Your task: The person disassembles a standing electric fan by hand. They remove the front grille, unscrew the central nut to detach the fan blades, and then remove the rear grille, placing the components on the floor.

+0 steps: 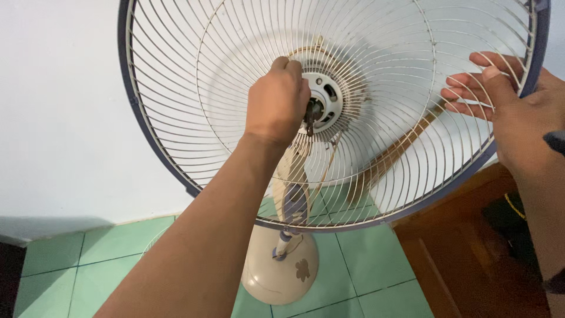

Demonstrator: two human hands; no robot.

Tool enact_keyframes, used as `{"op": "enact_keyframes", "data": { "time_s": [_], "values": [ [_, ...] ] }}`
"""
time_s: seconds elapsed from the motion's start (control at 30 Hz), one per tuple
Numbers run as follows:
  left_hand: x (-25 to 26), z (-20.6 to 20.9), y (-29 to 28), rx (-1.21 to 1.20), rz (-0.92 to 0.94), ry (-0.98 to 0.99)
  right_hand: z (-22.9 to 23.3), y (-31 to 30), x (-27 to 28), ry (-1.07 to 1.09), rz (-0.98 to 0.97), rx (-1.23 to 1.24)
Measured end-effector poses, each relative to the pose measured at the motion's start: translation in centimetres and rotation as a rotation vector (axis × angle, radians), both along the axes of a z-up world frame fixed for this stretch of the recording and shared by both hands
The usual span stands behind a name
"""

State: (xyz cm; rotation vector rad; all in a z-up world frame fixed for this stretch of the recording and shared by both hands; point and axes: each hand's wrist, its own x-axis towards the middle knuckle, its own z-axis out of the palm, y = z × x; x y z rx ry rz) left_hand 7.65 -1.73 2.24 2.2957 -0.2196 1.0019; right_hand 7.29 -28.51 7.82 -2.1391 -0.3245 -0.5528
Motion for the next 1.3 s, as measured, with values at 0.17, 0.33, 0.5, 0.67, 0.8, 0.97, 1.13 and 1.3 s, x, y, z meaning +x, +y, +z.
{"op": "enact_keyframes", "data": {
  "time_s": [0.17, 0.33, 0.5, 0.67, 0.8, 0.97, 1.13, 1.3],
  "values": [
    [-0.3, 0.3, -0.3, -0.081, 0.020, 0.030, -0.3, -0.5, 0.4, 0.017, 0.045, 0.008],
    [-2.1, 0.1, -0.6, -0.250, 0.010, -0.049, 0.1, 0.0, 0.6, 0.026, 0.030, -0.004],
    [-4.6, -1.3, -2.7, -0.862, 0.006, 0.437, 0.2, 1.0, 0.3, -0.048, -0.010, -0.044],
    [-3.2, -2.4, -3.2, -1.593, -0.416, 0.660, 0.0, 1.3, 0.1, -0.061, -0.021, -0.023],
    [-1.3, -2.0, -2.5, -1.835, -0.503, 0.751, 0.1, 1.3, -0.2, -0.051, -0.030, -0.021],
    [0.1, -2.0, -2.6, -1.934, -0.459, 0.818, 0.0, 0.8, -0.1, -0.059, -0.037, -0.033],
    [1.1, -3.0, -2.9, -1.958, -0.418, 0.749, -1.0, -0.6, 0.2, -0.154, 0.036, -0.047],
    [0.8, -2.7, -2.5, -1.977, -0.446, 0.750, -1.9, -0.3, 0.5, -0.097, -0.338, -0.180]
  ]
}}
